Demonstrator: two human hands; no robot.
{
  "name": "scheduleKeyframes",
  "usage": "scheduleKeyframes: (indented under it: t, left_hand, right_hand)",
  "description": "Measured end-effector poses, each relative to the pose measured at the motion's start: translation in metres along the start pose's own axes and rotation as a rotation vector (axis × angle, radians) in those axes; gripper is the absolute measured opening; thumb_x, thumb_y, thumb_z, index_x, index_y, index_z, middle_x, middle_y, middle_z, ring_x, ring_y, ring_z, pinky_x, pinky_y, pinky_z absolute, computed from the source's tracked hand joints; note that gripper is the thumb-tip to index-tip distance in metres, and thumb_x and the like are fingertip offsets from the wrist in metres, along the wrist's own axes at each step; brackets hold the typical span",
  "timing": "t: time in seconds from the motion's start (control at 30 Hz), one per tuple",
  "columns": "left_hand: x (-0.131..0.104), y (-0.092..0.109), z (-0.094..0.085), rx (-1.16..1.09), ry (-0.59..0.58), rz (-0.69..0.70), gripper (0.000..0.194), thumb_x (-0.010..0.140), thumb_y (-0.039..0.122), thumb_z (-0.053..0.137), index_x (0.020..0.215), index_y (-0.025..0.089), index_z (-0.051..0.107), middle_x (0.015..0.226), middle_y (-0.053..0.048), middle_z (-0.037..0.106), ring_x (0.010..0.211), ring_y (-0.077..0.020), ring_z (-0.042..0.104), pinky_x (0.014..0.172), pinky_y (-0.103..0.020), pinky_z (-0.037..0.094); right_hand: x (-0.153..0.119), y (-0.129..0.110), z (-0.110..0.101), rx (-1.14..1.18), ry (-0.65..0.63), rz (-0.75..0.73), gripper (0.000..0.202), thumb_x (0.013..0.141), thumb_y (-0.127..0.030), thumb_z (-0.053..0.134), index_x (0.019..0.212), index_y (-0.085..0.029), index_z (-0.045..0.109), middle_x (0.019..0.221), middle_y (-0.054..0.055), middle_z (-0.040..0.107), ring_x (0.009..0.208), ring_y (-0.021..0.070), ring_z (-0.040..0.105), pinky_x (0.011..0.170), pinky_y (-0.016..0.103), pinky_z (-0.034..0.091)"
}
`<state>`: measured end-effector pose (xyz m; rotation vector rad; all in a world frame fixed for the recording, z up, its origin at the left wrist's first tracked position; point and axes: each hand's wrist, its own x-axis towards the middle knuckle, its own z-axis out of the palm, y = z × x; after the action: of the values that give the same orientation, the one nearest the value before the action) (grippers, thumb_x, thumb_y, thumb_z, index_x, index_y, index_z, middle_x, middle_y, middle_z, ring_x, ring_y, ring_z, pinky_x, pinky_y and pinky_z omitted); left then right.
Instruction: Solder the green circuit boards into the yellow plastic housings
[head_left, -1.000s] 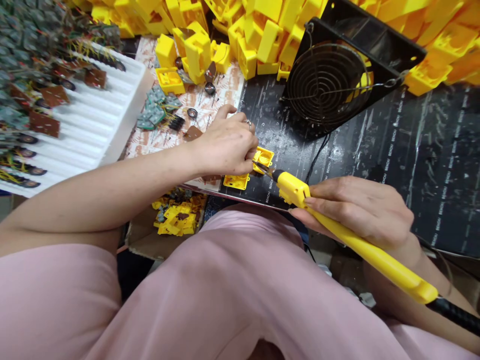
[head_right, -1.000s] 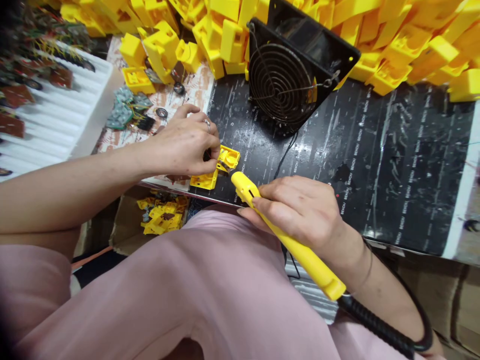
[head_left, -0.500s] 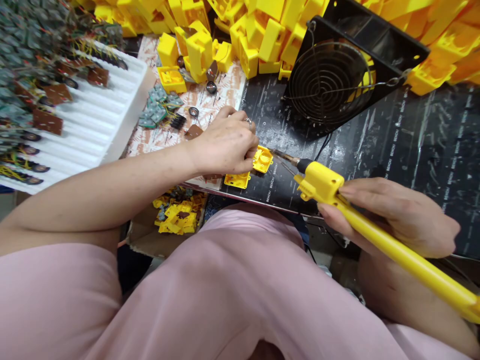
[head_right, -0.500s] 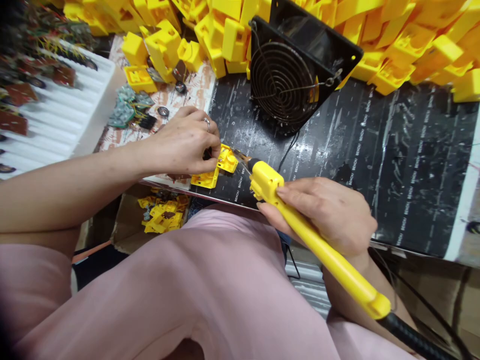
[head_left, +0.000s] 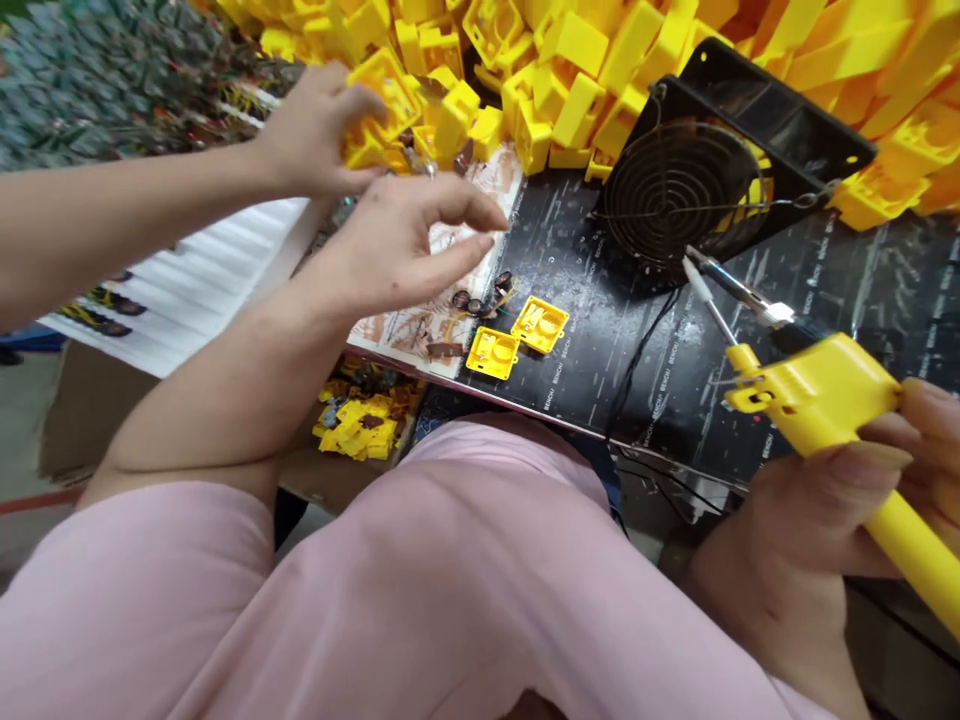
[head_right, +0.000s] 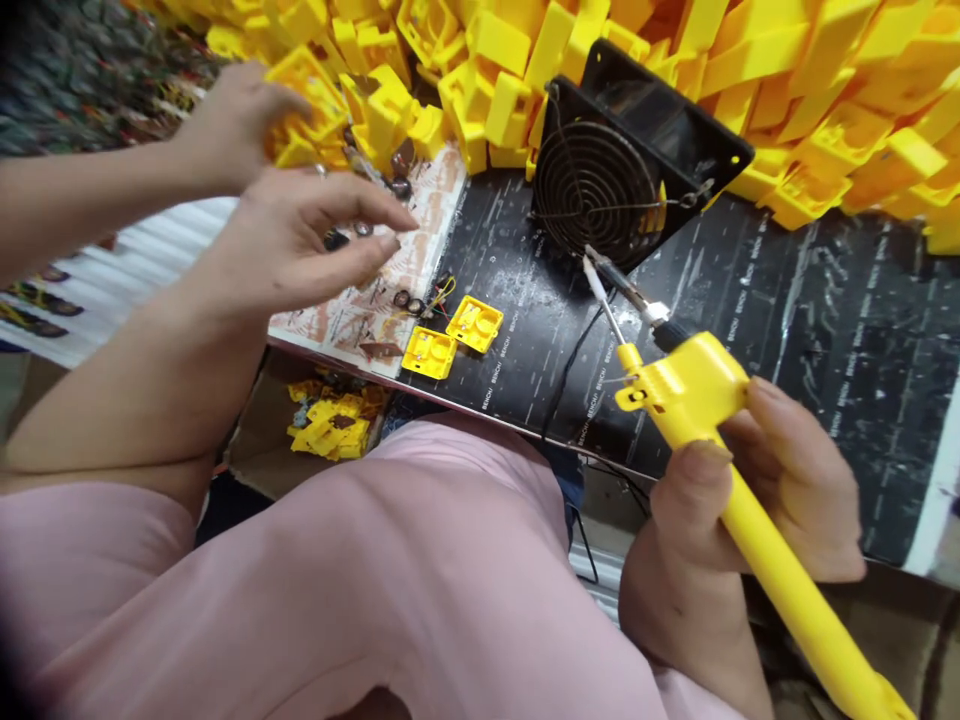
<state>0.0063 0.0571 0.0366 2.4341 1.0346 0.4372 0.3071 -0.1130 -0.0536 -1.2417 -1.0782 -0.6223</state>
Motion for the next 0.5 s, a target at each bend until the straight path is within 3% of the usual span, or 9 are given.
scheduleKeyframes:
  t: [0.1, 0.23, 0.3, 0.37, 0.43, 0.5]
  left_hand:
    - [-0.026, -0.012, 0.009, 0.078, -0.129, 0.176, 0.055, 0.102, 0.050, 0.056, 0.145, 0.016, 0.061, 0.144, -0.013, 0.069, 0.129, -0.0253, 0.066, 0.113, -0.040, 0.054]
    - [-0.048, -0.015, 0.032, 0.247, -0.223, 0.287, 0.077, 0.095, 0.032, 0.064, 0.165, 0.016, 0.035, 0.173, -0.026, 0.030, 0.162, -0.0369, 0.033, 0.127, -0.055, 0.038]
    - [-0.050, -0.007, 0.044, 0.319, -0.213, 0.283, 0.086, 0.090, 0.031, 0.071, 0.166, 0.017, 0.033, 0.176, -0.027, 0.022, 0.165, -0.0400, 0.024, 0.129, -0.058, 0.033]
    - [-0.049, 0.004, 0.057, 0.379, -0.214, 0.261, 0.090, 0.087, 0.042, 0.076, 0.164, 0.016, 0.038, 0.175, -0.028, 0.024, 0.162, -0.0436, 0.029, 0.124, -0.059, 0.038]
    - [-0.049, 0.014, 0.072, 0.440, -0.199, 0.255, 0.078, 0.090, 0.049, 0.074, 0.156, 0.016, 0.050, 0.169, -0.028, 0.038, 0.154, -0.0445, 0.044, 0.112, -0.057, 0.051]
    - [-0.052, 0.020, 0.085, 0.487, -0.109, 0.311, 0.053, 0.096, 0.041, 0.067, 0.142, 0.016, 0.063, 0.156, -0.026, 0.056, 0.137, -0.0401, 0.062, 0.093, -0.049, 0.061]
  right_hand:
    - [-0.006, 0.013, 0.010, -0.047, 0.140, -0.016, 0.044, 0.082, -0.066, 0.077, 0.102, -0.028, 0.084, 0.068, 0.003, 0.063, 0.065, 0.0218, 0.060, 0.064, 0.043, 0.050]
    - [-0.011, 0.036, 0.013, -0.053, 0.244, -0.138, 0.048, 0.076, -0.075, 0.078, 0.097, -0.032, 0.083, 0.064, 0.002, 0.062, 0.049, 0.0162, 0.044, 0.049, 0.042, 0.038]
    - [-0.013, 0.043, 0.016, -0.073, 0.223, -0.178, 0.050, 0.077, -0.077, 0.076, 0.098, -0.032, 0.083, 0.060, 0.002, 0.062, 0.043, 0.0145, 0.040, 0.046, 0.041, 0.034]
    - [-0.015, 0.042, 0.018, -0.086, 0.255, -0.189, 0.048, 0.078, -0.076, 0.076, 0.096, -0.032, 0.083, 0.058, 0.001, 0.061, 0.041, 0.0138, 0.038, 0.044, 0.041, 0.032]
    - [-0.018, 0.030, 0.015, -0.066, 0.289, -0.159, 0.046, 0.076, -0.074, 0.079, 0.097, -0.033, 0.082, 0.062, 0.001, 0.061, 0.045, 0.0154, 0.042, 0.045, 0.041, 0.037]
    - [-0.018, 0.013, 0.004, -0.010, 0.088, -0.043, 0.049, 0.075, -0.070, 0.083, 0.110, -0.036, 0.080, 0.081, 0.003, 0.070, 0.062, 0.0210, 0.057, 0.055, 0.042, 0.050]
